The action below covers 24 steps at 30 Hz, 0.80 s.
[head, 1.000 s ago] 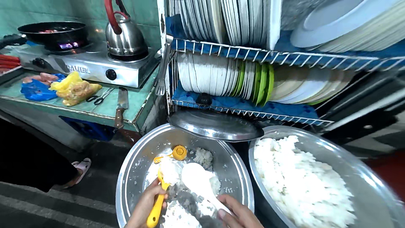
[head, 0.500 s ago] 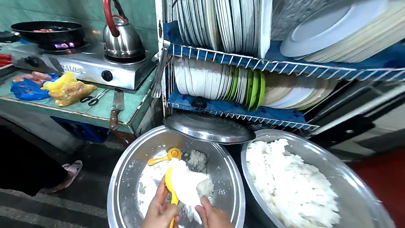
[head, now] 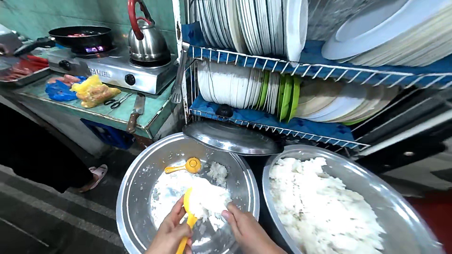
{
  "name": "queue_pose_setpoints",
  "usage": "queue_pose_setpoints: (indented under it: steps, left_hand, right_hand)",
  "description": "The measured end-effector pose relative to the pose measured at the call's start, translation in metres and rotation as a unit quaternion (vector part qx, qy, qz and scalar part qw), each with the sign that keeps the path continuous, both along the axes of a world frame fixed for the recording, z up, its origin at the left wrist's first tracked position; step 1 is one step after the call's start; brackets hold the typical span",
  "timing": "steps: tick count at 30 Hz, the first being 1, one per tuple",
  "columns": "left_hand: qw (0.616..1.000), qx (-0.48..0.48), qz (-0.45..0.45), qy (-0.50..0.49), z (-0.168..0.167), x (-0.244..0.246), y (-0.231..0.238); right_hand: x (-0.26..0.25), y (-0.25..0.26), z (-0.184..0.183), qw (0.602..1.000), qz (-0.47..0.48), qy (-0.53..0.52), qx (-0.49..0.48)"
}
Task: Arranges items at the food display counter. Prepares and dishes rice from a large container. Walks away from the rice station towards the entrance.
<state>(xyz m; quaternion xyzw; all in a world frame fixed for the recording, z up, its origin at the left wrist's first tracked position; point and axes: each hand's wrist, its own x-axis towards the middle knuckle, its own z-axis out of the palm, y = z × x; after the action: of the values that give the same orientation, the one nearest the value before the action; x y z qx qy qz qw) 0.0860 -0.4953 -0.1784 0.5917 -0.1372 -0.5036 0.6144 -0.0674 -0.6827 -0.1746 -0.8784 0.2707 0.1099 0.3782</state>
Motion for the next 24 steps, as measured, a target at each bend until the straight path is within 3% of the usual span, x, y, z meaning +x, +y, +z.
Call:
queue_pose_setpoints:
  steps: [4,8,10,13,16,20,24]
  left_hand:
    - [0.999,0.021,0.002,-0.050,0.000,-0.022,0.001]
    - [0.999,-0.013,0.036,0.026,-0.015,-0.030,0.002]
    - [0.998,-0.023,0.051,0.043,-0.018,-0.032,0.001]
    - [0.998,-0.021,0.053,0.031,-0.011,-0.042,-0.002]
    - [0.998,-0.029,0.057,0.021,-0.001,-0.055,-0.009]
    - [0.995,-0.033,0.081,0.040,-0.003,-0.071,-0.011]
    - [0.991,-0.021,0.119,0.052,-0.015,-0.071,-0.004]
  right_hand:
    - [0.003,0.002,0.001,0.997,-0.001,0.074,0.014]
    - [-0.012,-0.017,0.002,0.980,-0.045,0.002,0.196]
    - [-0.020,-0.017,0.005,0.984,-0.041,-0.016,0.170]
    - [-0.025,0.013,0.011,0.998,-0.004,0.047,0.038]
    - [-0.025,0.039,0.008,0.996,-0.028,0.071,-0.046]
    - [-0.029,0.035,0.005,0.998,-0.017,0.058,-0.029]
    - [-0.040,0.008,0.001,0.994,-0.020,-0.045,0.103]
